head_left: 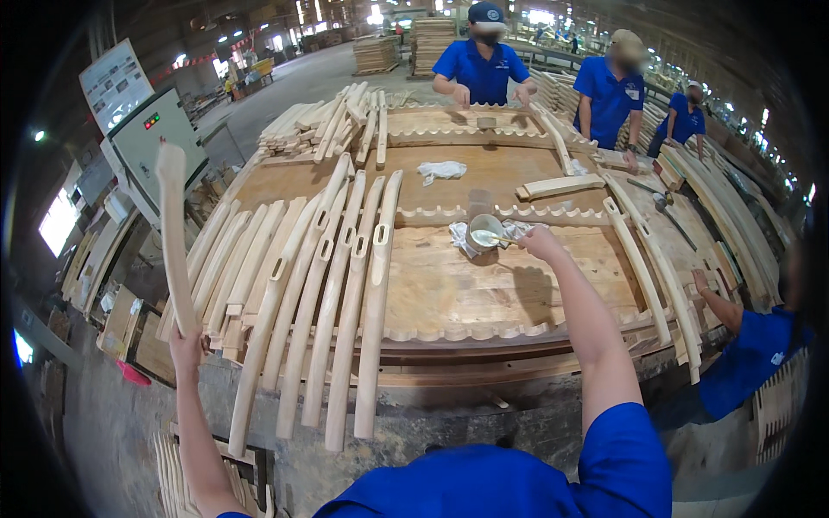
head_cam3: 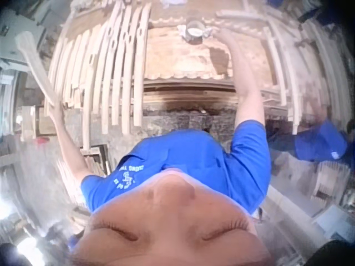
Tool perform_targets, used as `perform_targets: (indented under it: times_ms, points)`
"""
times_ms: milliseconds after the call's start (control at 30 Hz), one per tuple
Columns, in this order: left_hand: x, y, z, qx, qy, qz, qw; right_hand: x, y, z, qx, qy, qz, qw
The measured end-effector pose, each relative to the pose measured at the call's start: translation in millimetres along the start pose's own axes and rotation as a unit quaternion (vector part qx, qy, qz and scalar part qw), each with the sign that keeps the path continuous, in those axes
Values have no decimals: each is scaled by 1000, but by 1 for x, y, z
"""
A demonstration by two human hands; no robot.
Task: The person repeatedly picks up long wooden chair legs, applies glue to the mortise holes using a small brush, and places the legs on a workbench. The person works in a factory setting with other workers visible in the background.
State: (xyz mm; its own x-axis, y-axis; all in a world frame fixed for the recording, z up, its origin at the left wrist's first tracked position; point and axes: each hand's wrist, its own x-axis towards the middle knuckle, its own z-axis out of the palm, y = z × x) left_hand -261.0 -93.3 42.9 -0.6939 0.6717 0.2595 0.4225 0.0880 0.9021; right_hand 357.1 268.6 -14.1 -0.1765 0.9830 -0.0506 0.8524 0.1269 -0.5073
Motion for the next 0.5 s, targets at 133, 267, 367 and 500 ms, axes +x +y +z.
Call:
perform_targets:
  times_ms: [133, 267, 367, 500]
  points:
    - [-57, 78, 37, -238, -92, -39, 966, -6, 19, 6, 117, 2, -23, 993]
    - [-123, 105, 68, -323, -158, -83, 929, -13, 11, 10, 180, 42, -62, 981]
    - [-183, 119, 140, -287, -166, -79, 940, -11, 20, 0, 79, 105, -114, 985]
    - [-271, 98, 219, -300, -191, -158, 921, -9, 19, -9, 24, 148, -150, 977]
